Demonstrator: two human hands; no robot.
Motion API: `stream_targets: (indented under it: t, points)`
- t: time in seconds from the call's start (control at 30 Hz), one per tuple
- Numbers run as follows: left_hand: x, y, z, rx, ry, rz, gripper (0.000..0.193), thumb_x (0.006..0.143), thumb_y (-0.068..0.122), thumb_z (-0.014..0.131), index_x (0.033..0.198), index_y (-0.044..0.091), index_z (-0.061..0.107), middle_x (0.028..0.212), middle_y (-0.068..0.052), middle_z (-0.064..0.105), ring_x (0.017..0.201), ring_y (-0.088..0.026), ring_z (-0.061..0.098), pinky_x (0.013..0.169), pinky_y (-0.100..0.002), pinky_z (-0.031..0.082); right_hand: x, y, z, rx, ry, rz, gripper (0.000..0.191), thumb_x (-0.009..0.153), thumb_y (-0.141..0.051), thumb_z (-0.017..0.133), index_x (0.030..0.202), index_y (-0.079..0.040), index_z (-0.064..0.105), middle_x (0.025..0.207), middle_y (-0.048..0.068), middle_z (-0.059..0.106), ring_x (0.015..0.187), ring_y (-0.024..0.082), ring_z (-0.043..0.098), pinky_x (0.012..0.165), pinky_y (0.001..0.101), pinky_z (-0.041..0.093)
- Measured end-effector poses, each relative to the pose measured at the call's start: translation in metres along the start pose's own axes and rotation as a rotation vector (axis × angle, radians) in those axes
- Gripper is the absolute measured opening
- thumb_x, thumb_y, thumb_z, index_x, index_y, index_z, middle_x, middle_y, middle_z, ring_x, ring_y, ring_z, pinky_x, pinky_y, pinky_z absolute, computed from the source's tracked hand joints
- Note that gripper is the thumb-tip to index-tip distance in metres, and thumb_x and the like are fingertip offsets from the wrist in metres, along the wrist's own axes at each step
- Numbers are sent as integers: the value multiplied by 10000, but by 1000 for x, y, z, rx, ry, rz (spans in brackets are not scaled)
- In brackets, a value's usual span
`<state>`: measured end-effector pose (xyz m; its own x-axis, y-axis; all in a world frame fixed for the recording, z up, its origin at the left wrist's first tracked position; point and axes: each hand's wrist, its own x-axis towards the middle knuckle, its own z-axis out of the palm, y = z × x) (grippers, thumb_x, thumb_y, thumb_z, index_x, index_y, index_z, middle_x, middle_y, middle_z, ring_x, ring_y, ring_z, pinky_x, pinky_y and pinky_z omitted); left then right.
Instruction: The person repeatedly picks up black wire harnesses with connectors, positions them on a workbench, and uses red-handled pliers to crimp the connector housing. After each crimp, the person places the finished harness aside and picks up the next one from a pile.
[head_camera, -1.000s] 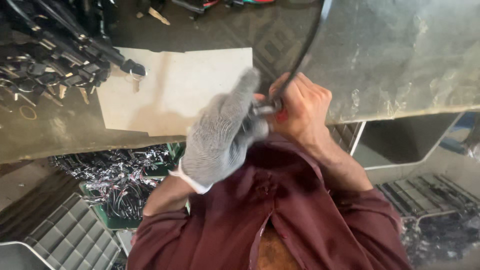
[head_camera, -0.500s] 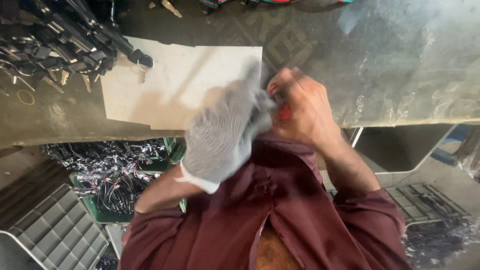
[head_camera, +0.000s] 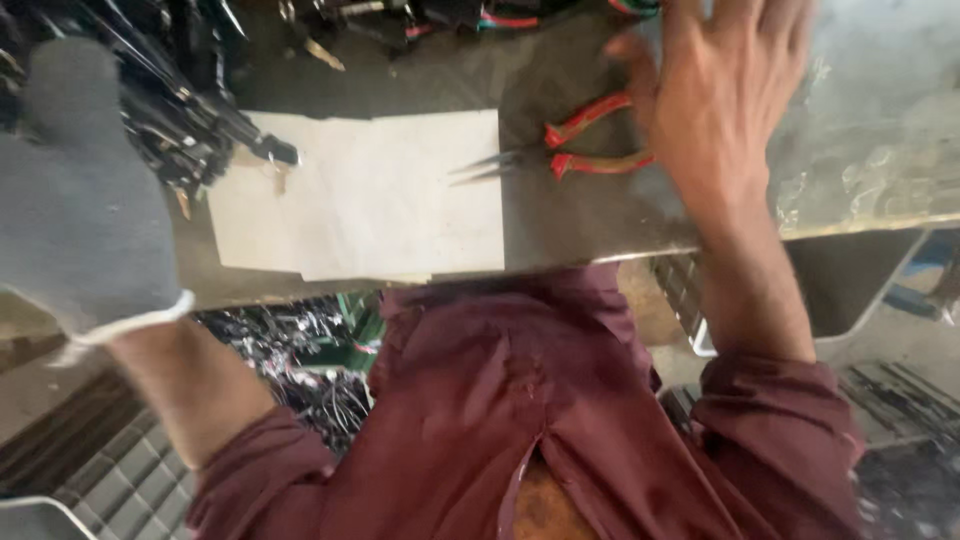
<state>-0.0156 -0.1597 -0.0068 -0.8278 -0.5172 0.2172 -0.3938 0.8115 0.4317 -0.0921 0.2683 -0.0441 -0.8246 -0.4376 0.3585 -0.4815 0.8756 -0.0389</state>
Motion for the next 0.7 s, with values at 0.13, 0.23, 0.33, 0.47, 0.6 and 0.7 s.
stream_targets:
  t: [0.13, 0.23, 0.33, 0.47, 0.6, 0.7]
  points:
    - [-45, 28, 36, -555, -84, 116, 314, 1069, 185, 675, 1341, 62, 580, 1180, -95, 663, 989, -207, 659, 846, -339, 576, 19, -3, -25, 152, -7, 58, 273, 942, 8, 670, 1205, -50, 715, 1153, 119, 643, 1064, 351, 606, 832, 445, 478]
    - [-83, 76, 67, -1053, -444, 118, 317, 1081, 192, 673, 1346, 50, 573, 1179, -96, 658, 972, -181, 647, 833, -317, 579, 6, -19, -60, 388, 90, 51, 175, 930, 48, 680, 1094, -12, 697, 1163, 137, 672, 1074, 341, 649, 868, 423, 525]
    - [-107, 125, 69, -1325, -861, 179, 321, 1092, 199, 670, 1350, 39, 566, 1177, -97, 653, 954, -155, 635, 820, -295, 583, -16, -33, -77, 466, 187, -91, 170, 819, 74, 737, 973, 3, 749, 1098, 179, 691, 1084, 370, 693, 896, 427, 578]
    - [-111, 159, 55, -1379, -1137, 311, 328, 1107, 208, 666, 1355, 23, 556, 1176, -98, 646, 930, -121, 619, 803, -266, 588, -32, -41, -60, 505, 250, -37, 223, 856, 7, 845, 1049, -35, 741, 1217, 173, 611, 1163, 347, 646, 1017, 436, 551]
    - [-105, 147, 41, -1403, -1096, 244, 291, 1097, 204, 640, 1319, 25, 585, 1093, -71, 616, 829, -74, 574, 705, -214, 564, -38, -62, -24, 909, 440, 440, 551, 846, -254, 889, 1201, -58, 518, 1280, 120, 497, 1196, 264, 564, 965, 386, 494]
    - [-113, 134, 37, -1469, -1164, 165, 304, 1064, 229, 600, 1277, 14, 623, 1053, -61, 609, 808, -78, 564, 687, -212, 518, -41, -73, -2, 1066, 492, 448, 620, 895, -356, 830, 1287, -72, 443, 1328, 102, 462, 1299, 245, 513, 1081, 407, 491]
